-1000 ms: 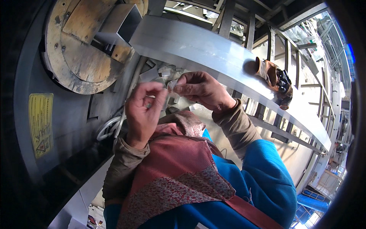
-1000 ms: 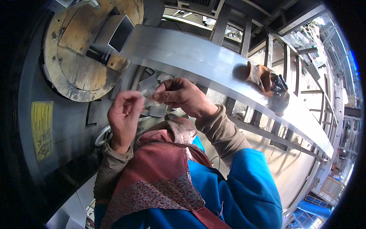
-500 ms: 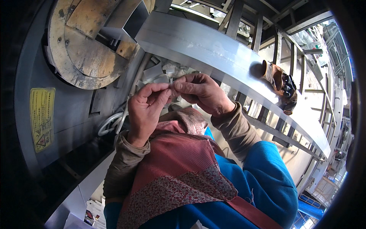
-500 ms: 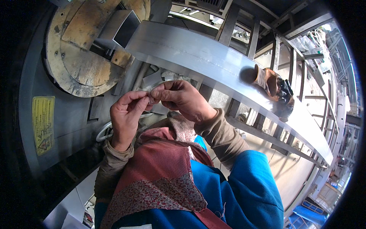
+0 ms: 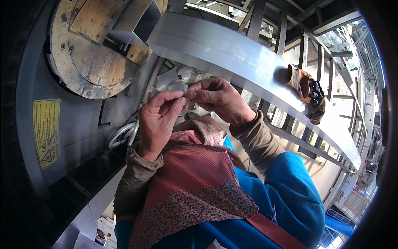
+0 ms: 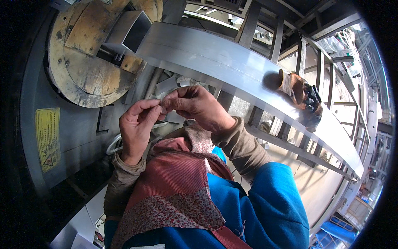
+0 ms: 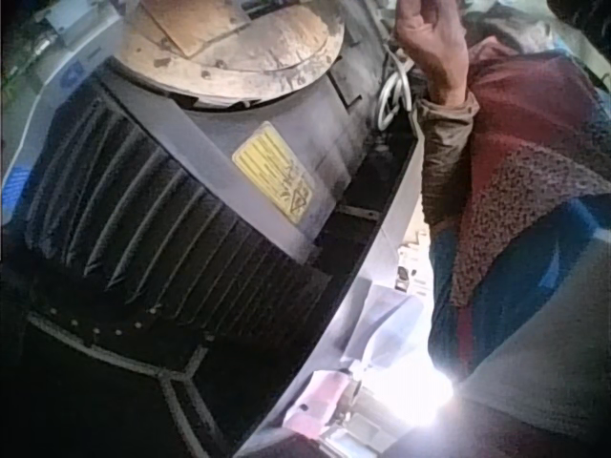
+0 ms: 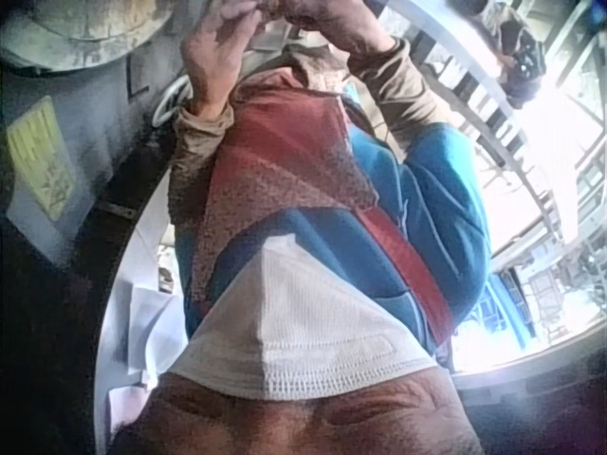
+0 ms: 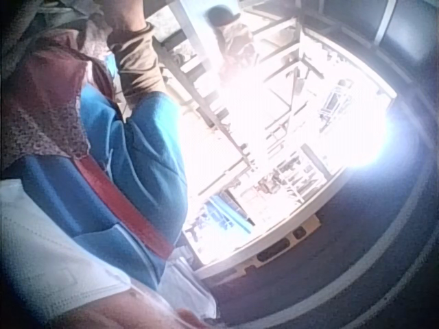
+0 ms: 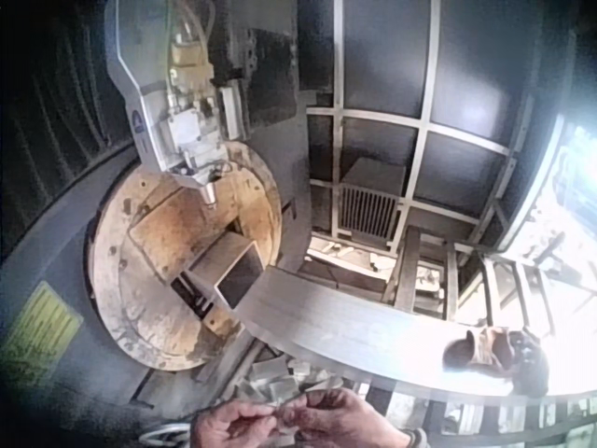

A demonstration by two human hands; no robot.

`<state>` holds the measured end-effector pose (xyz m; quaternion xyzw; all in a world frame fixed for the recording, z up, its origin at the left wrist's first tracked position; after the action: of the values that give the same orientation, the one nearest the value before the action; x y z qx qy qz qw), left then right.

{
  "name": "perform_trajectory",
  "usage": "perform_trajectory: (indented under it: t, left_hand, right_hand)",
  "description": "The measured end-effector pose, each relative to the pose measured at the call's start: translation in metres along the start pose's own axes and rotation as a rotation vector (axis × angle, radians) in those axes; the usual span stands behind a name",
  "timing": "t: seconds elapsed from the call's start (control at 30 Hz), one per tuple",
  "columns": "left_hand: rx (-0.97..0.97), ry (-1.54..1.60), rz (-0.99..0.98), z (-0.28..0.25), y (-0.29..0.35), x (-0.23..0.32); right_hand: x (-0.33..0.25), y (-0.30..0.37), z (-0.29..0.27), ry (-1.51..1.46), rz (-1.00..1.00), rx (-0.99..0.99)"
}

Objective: The person removes a metal bar from a cutting machine, places it on a metal frame, and uses a hammer to secure it. They then lift the assembled frame and carry it to a stack of similar frames.

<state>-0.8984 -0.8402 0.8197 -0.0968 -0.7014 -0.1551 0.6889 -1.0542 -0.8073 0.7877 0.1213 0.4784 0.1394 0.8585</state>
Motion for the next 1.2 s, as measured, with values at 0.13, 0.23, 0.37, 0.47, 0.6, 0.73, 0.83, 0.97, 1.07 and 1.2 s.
perform_trajectory:
  t: [0.13, 0.23, 0.37, 0.47, 0.6, 0.73, 0.83, 0.97, 1.07, 1.2]
  left_hand:
    - [-0.034, 0.048, 0.007, 0.002, 0.001, 0.005]
    - [-0.021, 0.006, 0.018, 0.000, 0.001, 0.006]
    - [-0.014, -0.019, 0.016, -0.002, 0.001, 0.004]
    - [-0.002, -0.023, 0.015, -0.003, 0.001, 0.002]
    - [0.022, -0.037, 0.014, -0.005, 0.002, 0.002]
    - [0.053, -0.127, 0.017, -0.008, 0.001, 0.002]
    - [0.043, -0.107, -0.020, -0.009, -0.002, -0.001]
    - [-0.029, -0.126, -0.092, -0.009, -0.002, -0.005]
    - [-0.035, 0.015, -0.179, -0.010, -0.001, -0.011]
    - [-0.004, 0.160, -0.242, -0.010, 0.000, -0.016]
  right_hand:
    - [0.000, -0.001, 0.002, -0.007, -0.004, 0.021]
    - [0.001, -0.002, 0.002, 0.027, -0.014, 0.038]
    - [0.002, -0.002, 0.002, 0.049, -0.022, 0.047]
    - [0.001, -0.002, 0.004, 0.067, -0.040, 0.046]
    - [0.000, -0.001, 0.006, 0.093, -0.033, 0.053]
    - [-0.007, 0.000, 0.015, 0.100, -0.156, 0.002]
    - [-0.007, -0.001, 0.019, 0.158, -0.236, 0.014]
    - [0.001, -0.002, 0.019, 0.200, -0.198, 0.017]
    - [-0.002, -0.002, 0.019, 0.205, -0.225, -0.005]
    - [0.004, -0.004, 0.017, 0.131, -0.087, -0.009]
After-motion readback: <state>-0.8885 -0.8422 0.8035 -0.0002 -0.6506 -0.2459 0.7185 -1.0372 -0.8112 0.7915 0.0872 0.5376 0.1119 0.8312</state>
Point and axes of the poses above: each hand's wrist, its own y-axis away from the middle knuckle, its own z-axis out of the palm, x = y × z, the point moved 8 cm from there along -y, towards the middle knuckle, and after that the axes turned 5 degrees about x, right-handed, at the moved point
